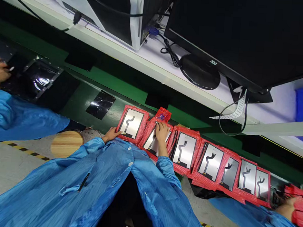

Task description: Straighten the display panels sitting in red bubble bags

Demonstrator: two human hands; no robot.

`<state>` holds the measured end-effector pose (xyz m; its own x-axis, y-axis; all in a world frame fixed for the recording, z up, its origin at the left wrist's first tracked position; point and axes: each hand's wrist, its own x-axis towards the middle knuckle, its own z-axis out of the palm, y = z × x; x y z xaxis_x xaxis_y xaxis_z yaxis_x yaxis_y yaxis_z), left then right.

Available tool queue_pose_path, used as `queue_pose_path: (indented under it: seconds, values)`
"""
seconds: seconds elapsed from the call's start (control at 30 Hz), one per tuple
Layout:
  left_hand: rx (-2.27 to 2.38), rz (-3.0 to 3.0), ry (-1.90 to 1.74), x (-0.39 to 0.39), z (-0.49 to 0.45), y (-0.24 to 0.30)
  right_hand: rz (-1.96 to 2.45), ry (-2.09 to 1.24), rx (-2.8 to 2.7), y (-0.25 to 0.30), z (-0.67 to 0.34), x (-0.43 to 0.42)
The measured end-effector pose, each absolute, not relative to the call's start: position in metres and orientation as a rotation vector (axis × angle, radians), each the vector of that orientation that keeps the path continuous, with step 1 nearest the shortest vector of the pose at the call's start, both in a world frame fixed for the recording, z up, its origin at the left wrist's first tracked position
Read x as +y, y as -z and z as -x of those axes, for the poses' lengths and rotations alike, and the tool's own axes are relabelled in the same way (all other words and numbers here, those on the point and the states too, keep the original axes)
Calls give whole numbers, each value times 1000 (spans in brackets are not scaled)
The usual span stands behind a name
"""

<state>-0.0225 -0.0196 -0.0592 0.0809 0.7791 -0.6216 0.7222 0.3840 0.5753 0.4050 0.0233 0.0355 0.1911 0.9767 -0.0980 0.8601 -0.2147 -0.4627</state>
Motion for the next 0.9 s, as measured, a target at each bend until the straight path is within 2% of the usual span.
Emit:
queue_pose_path:
  seconds: [0.4, 0.6, 0.8, 0.9]
  values:
    - [1654, -1391, -6, -21, 25, 55, 2356, -511, -1697, -39, -405, 23]
    - [1652, -1403, -7, -20, 25, 59, 2250, -467, -1803, -54, -366, 25]
    - [1665, -1399, -10, -21, 26, 56, 2042, -774, -2258, -53, -298, 27]
    - [1672, -1394, -16, -22, 27, 56, 2156, -963, -2136, -47, -284, 28]
